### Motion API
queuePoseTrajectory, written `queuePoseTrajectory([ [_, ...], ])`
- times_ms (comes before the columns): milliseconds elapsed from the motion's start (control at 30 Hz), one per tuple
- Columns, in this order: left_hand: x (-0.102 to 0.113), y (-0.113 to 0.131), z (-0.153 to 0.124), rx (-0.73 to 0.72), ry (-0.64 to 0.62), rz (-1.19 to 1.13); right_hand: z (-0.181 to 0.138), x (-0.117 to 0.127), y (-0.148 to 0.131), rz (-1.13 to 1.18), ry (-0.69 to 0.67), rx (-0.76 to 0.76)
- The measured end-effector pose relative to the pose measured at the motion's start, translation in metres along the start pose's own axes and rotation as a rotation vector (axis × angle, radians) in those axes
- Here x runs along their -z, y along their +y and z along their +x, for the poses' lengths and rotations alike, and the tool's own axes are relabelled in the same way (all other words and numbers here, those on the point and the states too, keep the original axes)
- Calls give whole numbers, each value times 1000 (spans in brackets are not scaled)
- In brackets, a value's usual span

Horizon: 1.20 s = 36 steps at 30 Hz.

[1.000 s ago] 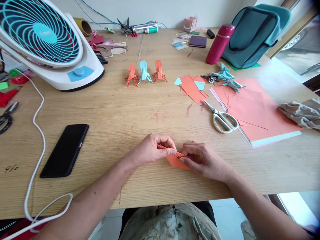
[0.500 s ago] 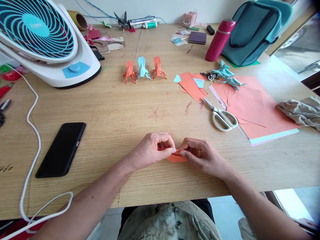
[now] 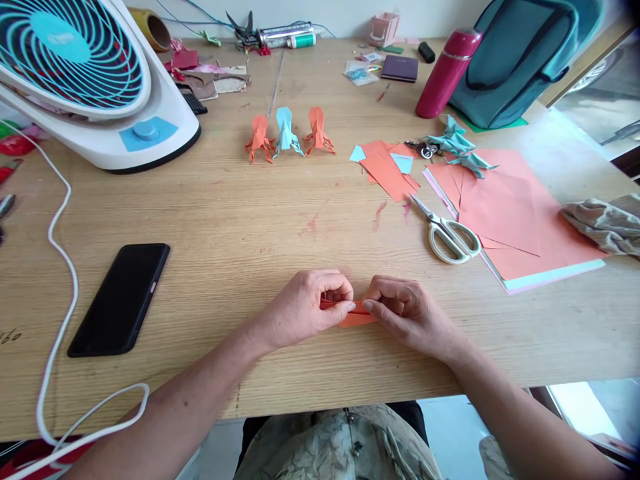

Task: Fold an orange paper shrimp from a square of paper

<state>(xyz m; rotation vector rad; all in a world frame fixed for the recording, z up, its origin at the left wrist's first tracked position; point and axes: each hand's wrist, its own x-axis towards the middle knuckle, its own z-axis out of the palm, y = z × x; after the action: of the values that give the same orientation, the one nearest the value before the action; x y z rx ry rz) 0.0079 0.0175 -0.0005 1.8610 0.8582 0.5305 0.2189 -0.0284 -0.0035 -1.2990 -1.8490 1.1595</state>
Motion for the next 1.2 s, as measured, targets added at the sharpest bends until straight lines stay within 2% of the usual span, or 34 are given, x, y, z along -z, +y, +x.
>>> queuePoseTrajectory([
  [167,1,-1,1,68,63,-92,-1,3,5,-17,117,-30],
  [267,4,-2,3,104,138,-166,-2,6,12,21,244,-22],
  [367,8,-4,5,143,193,-228,-3,6,15,-42,483,104],
  [433,9,-6,6,164,204,-238,-5,4,13,-178,558,262],
  [567,7,-9,6,195,179,-239,-13,-4,7,-652,441,542],
  [667,4,-11,5,216,154,-252,-19,-10,5,-983,482,588],
  [733,3,-12,5,221,146,-245,-22,-11,6,-1085,491,589],
  [933,-2,-6,4,213,125,-255,-21,-10,8,-1096,245,692],
  [1033,-7,-5,2,200,93,-236,-20,-9,4,-1058,174,712],
  [1200,-15,-7,-3,101,112,-17,-16,-9,2,-1010,92,692],
])
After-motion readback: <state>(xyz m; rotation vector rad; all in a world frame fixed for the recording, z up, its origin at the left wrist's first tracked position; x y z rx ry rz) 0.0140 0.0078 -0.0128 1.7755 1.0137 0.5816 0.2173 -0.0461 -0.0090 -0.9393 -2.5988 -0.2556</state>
